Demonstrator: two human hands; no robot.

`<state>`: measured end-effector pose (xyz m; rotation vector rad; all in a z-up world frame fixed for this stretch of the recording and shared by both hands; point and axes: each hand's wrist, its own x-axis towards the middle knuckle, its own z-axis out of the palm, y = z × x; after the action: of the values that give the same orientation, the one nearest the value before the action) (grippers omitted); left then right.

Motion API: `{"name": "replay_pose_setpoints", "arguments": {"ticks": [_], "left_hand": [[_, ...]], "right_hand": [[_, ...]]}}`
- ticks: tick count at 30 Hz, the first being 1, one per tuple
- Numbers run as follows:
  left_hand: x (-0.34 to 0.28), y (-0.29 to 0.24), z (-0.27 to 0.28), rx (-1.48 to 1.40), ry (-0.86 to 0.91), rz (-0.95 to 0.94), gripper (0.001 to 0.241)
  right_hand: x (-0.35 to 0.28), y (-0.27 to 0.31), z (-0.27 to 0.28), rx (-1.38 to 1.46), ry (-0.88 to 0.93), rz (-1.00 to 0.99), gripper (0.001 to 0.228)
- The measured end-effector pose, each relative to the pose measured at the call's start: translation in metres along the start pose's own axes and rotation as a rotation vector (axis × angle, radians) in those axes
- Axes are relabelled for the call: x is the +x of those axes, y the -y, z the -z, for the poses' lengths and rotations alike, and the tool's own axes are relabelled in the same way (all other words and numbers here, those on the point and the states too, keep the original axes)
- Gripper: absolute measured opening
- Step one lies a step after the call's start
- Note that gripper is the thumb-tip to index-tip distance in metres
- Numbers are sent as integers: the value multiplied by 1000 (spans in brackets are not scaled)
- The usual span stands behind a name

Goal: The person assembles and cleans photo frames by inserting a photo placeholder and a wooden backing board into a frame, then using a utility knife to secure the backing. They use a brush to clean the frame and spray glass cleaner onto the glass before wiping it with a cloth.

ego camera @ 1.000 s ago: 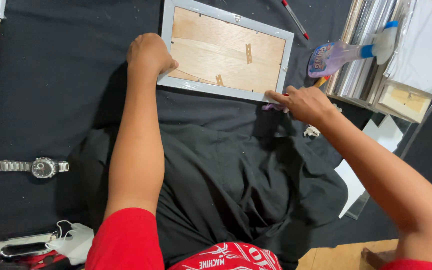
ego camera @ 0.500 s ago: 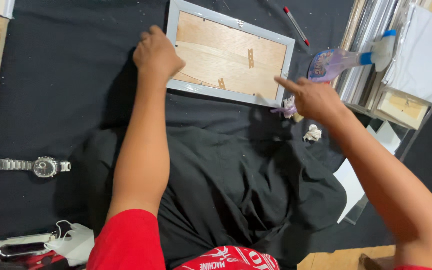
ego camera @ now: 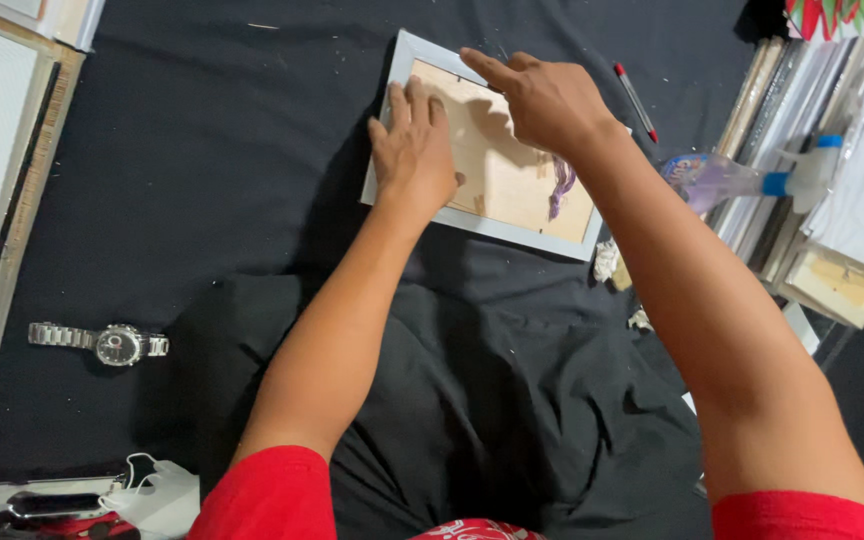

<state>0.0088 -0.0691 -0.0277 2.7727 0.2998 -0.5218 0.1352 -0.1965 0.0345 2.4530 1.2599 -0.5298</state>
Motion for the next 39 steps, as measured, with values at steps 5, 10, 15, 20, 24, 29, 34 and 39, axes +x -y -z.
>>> {"name": "replay_pose_setpoints", "arguments": {"ticks": [5,10,15,20,24,29,34,39], "left_hand": [[3,-1,4,33,22,5,102],[2,-1,1,25,10,10,107],[3,0,4,0,51,17,105],[0,-2,11,2,84,6,111],[-1,-2,16,14,111,10,113],[0,0,11,-4,66,1,111],[1,0,6,-9,55,1,108],[2,1,6,-17,88,0,103]], "right_hand": [[27,11,6,-13,-11,68,92],[33,13,20,22,-37,56,99],[38,12,16,-40,-13,87,85],[43,17,10,-69,-5,146,72],[45,20,11,-113,6,163,71],[48,20,12,-161,23,168,74],[50,13,0,-257,24,183,80],[32,12,13,-253,90,163,85]]}}
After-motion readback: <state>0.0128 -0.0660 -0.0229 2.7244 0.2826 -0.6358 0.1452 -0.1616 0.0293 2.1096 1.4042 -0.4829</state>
